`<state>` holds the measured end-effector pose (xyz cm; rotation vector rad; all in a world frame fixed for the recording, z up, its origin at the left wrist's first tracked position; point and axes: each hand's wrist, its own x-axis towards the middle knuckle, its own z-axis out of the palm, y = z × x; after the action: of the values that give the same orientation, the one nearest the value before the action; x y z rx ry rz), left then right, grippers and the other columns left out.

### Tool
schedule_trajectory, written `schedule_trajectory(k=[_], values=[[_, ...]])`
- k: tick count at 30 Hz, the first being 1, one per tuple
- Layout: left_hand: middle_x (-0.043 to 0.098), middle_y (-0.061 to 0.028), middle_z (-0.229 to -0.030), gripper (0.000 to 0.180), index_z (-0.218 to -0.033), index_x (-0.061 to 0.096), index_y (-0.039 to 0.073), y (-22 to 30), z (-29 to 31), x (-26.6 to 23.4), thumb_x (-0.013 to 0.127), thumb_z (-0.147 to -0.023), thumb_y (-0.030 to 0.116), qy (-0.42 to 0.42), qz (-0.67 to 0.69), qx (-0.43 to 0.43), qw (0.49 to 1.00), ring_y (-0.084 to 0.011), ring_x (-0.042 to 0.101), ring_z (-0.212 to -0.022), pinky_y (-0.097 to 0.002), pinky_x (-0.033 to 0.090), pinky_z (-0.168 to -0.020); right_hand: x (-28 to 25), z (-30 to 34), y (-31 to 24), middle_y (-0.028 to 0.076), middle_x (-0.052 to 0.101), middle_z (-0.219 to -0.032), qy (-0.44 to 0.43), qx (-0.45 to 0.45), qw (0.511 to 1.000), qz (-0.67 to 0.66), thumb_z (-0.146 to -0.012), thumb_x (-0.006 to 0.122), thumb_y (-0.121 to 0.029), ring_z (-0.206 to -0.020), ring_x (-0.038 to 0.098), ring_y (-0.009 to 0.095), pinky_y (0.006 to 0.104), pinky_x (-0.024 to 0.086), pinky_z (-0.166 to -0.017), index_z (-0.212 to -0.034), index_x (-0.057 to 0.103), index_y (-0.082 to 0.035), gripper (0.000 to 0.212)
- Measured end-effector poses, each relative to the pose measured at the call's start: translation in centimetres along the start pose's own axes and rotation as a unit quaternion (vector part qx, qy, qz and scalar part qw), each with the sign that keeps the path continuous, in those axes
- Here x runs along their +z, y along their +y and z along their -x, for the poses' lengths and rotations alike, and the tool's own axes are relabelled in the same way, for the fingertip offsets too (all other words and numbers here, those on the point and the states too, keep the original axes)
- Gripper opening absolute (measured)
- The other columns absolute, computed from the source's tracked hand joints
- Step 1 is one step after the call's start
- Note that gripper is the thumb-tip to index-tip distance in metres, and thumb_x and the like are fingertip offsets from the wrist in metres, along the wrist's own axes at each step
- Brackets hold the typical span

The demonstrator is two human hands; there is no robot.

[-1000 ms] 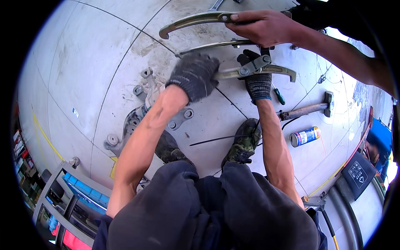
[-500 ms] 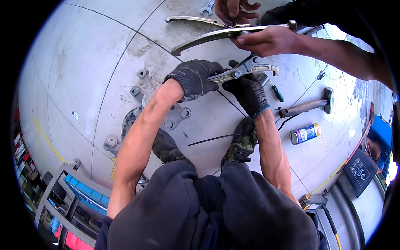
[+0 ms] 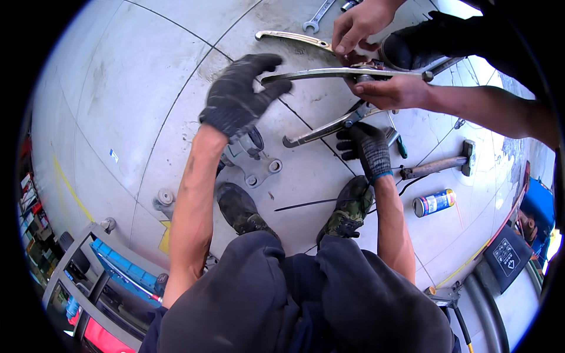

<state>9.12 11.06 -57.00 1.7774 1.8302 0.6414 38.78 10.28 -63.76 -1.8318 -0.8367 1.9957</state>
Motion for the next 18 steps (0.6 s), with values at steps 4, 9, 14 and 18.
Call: schedule_trajectory(k=[4,9,14,18], values=[[0.070,-0.0151,-0.120,0.063,-0.142,0.054,0.014,0.8,-2.2,2.4,0.078,-0.086,0.028,-0.147,0.021,0.042,0.988,-0.0308,0.067,-0.109,-0.0397,0.052,-0.097,0.8,1.7,-0.9,0.012,0.073,-0.093,0.019,0.003,0.995,0.095,-0.102,0.059,-0.028,-0.069,0.071,0.020,0.0306,0.056,-0.054,-0.121,0.064,0.004,0.038],[0.072,-0.0150,-0.118,0.038,-0.127,0.067,0.007,-1.8,-5.8,-0.2,0.067,-0.098,0.033,-0.172,0.177,-0.041,0.968,-0.0222,0.069,-0.107,-0.0362,0.052,-0.098,-0.6,2.6,-0.6,0.010,0.073,-0.088,0.038,-0.012,0.984,0.174,-0.103,0.058,-0.033,-0.066,0.069,0.016,0.0294,0.054,-0.054,-0.119,0.065,0.002,0.039],[0.071,-0.0190,-0.110,0.035,-0.123,0.067,0.006,-0.6,-10.8,0.9,0.057,-0.099,0.029,-0.167,-0.059,0.102,0.979,-0.0376,0.067,-0.101,-0.0413,0.051,-0.091,0.5,4.3,-1.8,0.008,0.072,-0.085,0.042,-0.044,0.983,0.176,-0.101,0.062,-0.031,-0.062,0.066,0.012,0.0267,0.051,-0.053,-0.117,0.067,-0.001,0.035],[0.072,-0.0183,-0.109,0.041,-0.124,0.065,0.005,0.9,-8.0,2.3,0.056,-0.101,0.037,-0.199,0.062,0.006,0.978,-0.0345,0.068,-0.099,-0.0395,0.052,-0.091,1.1,5.1,-3.2,0.007,0.072,-0.089,0.037,-0.094,0.977,0.188,-0.102,0.061,-0.027,-0.067,0.067,0.011,0.0239,0.050,-0.053,-0.119,0.067,-0.001,0.032]])
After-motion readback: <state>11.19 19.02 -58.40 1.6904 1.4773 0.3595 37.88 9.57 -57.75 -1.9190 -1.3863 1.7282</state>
